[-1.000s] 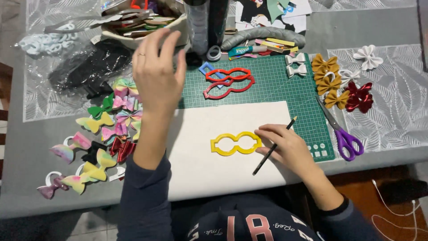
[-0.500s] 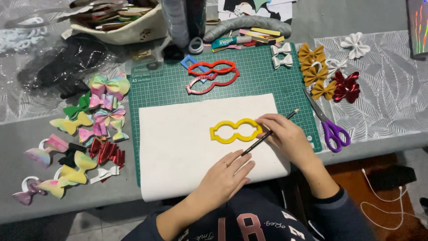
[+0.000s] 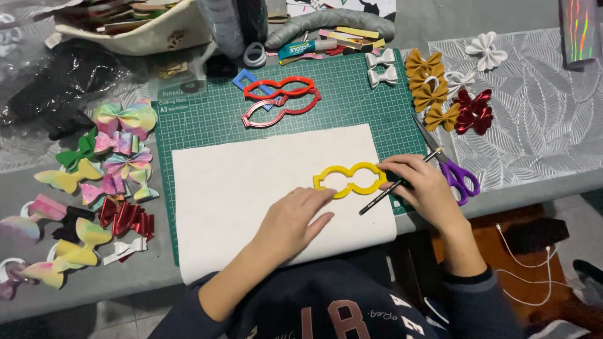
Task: Tracing bow-shaped templates onto a white sheet of paper using a pencil.
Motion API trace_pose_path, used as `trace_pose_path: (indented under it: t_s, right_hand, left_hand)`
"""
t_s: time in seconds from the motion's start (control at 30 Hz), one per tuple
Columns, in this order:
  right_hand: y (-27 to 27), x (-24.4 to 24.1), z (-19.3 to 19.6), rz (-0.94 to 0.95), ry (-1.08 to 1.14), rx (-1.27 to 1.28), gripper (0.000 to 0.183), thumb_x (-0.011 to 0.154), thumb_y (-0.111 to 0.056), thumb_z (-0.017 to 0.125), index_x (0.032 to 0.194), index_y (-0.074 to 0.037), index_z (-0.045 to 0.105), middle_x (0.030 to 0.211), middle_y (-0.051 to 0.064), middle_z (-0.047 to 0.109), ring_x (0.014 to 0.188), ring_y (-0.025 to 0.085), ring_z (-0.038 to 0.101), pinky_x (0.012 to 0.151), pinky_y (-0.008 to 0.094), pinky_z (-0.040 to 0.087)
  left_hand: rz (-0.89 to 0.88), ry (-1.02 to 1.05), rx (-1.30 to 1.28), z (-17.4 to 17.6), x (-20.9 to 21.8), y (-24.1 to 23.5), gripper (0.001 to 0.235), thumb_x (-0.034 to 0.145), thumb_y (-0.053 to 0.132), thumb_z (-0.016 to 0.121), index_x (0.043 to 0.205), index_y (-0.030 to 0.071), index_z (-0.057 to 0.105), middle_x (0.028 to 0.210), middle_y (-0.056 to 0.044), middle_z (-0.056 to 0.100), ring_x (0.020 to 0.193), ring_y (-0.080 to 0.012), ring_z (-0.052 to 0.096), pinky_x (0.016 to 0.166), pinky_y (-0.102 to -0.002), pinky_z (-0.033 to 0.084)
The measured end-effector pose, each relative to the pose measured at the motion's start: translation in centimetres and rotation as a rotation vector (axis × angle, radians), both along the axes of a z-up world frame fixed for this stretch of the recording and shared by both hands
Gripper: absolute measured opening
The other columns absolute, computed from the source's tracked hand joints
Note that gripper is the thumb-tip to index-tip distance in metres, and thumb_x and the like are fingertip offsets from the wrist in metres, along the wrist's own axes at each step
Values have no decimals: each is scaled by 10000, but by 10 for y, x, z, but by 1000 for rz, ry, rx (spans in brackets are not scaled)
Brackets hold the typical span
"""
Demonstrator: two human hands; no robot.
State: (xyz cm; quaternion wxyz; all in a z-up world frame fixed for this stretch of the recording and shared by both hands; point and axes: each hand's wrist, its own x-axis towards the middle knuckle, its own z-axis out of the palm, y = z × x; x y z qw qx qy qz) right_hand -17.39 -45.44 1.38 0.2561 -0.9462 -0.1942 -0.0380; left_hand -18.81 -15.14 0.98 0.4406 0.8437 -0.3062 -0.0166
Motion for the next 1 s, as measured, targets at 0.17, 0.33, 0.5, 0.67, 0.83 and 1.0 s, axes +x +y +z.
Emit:
trace_pose_path:
  t_s: [0.17, 0.33, 0.5, 0.67, 0.83, 1.0]
  right_hand:
    - [-2, 4, -4, -5, 8, 27, 412, 804, -172, 808, 1200, -99, 721, 1206, 85, 688, 1112, 290, 664, 922, 389, 544]
    - [-2, 7, -5, -44, 32, 92, 416, 803, -159, 812, 1204, -91, 728, 1226, 93, 694, 1128, 281, 675, 944, 380, 542]
    - [-2, 8, -6, -85, 77, 229, 417, 792, -140, 832, 1190, -71, 727, 1220, 95, 716, 1143, 254, 692, 972, 350, 542]
    - [-6, 8, -7, -105, 86, 236, 406, 798, -142, 836, 1186, -75, 738, 1207, 90, 728, 1124, 240, 702, 954, 337, 552]
    - [-8, 8, -8, -94, 97, 231, 392, 802, -152, 835, 1180, -86, 753, 1196, 81, 735, 1098, 223, 712, 932, 328, 563]
    - [-9, 8, -6, -84, 103, 222, 387, 808, -161, 831, 1181, -91, 759, 1192, 73, 736, 1085, 220, 714, 922, 330, 565]
  left_hand:
    - [136, -202, 67, -7, 22, -6, 566, 841, 302, 787, 1302, 28, 606, 1206, -119, 626, 1021, -312, 622, 835, -415, 516]
    - [146, -201, 204, -16, 36, -10, 614, 773, 422, 834, 1262, 97, 650, 1189, -100, 586, 971, -298, 606, 768, -416, 502]
    - [178, -166, 157, -4, 38, -12, 604, 754, 407, 847, 1255, 117, 677, 1142, -91, 592, 916, -280, 601, 708, -409, 504]
    - [188, -181, 153, -15, 39, -14, 542, 769, 406, 849, 1212, 131, 703, 1132, -67, 603, 913, -264, 605, 722, -396, 505]
    - [196, -202, 147, -14, 39, -14, 545, 761, 406, 851, 1203, 120, 708, 1125, -64, 604, 909, -260, 603, 699, -389, 489]
    - [189, -222, 135, -15, 39, -14, 548, 758, 425, 855, 1185, 115, 708, 1131, -61, 608, 919, -253, 599, 721, -391, 475]
